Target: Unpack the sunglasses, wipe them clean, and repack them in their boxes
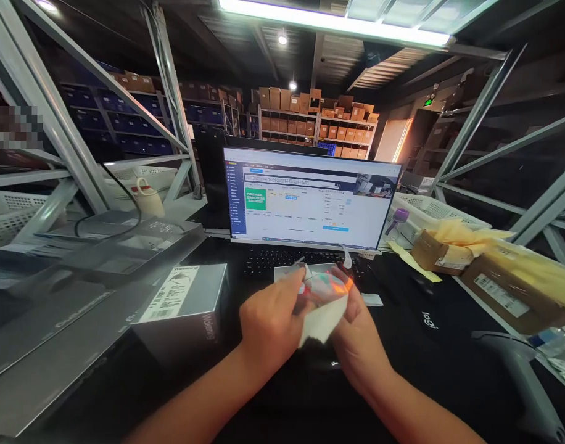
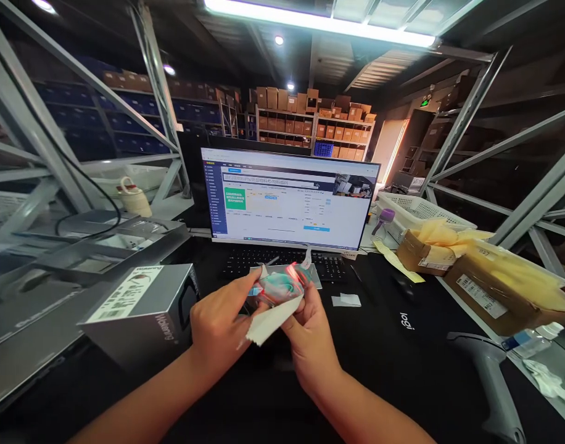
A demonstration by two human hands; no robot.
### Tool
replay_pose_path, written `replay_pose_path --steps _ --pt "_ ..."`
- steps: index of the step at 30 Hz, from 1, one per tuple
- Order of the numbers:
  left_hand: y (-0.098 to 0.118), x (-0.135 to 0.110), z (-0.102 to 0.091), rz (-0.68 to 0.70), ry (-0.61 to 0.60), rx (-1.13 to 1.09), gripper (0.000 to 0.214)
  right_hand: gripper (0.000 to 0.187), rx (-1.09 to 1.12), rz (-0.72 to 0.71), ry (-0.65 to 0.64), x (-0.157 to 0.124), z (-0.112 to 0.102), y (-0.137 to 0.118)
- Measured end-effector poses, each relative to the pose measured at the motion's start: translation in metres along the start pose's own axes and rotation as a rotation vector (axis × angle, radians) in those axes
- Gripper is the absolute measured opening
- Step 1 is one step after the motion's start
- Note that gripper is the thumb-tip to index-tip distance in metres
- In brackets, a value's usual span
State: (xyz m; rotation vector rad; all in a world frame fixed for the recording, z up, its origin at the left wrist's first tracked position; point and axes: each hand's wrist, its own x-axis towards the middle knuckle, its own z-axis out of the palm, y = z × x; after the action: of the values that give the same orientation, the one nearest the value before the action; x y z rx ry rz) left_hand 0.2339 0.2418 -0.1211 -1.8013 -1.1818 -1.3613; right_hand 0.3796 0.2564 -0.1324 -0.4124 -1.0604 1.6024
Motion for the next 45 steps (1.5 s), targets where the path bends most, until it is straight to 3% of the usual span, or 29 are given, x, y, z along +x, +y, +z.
replay_pose_path --steps 3,15,20,26,30,39,45 --pt "0.002 -0.002 0.002 0.086 0.000 0.047 0.034 0.061 0.011 -0.039 0.053 0.003 0.001 0.002" --pt "0.010 0.002 0.000 0.046 -0.078 0.019 0.038 0.049 0.123 0.080 0.191 0.020 -0.017 -0.030" --pt "0.008 0.001 0.000 0.025 -0.073 -0.022 0.042 0.036 0.145 0.156 0.132 0.024 -0.022 -0.038" --pt "0.001 -0.002 0.001 -0.009 -0.079 -0.052 0.044 0.058 0.084 0.050 0.153 0.011 -0.009 -0.022" --pt "0.000 0.000 -0.001 0.010 -0.101 -0.068 0.053 0.056 0.088 0.116 0.114 0.010 -0.002 -0.022" --pt "-0.009 0.019 -0.015 0.103 -0.225 -0.110 0.037 0.038 0.100 0.288 -0.014 0.026 -0.029 -0.050" --pt "-0.022 0.029 -0.025 0.086 -0.325 -0.180 0.029 0.040 0.090 0.346 -0.053 0.029 -0.031 -0.053"
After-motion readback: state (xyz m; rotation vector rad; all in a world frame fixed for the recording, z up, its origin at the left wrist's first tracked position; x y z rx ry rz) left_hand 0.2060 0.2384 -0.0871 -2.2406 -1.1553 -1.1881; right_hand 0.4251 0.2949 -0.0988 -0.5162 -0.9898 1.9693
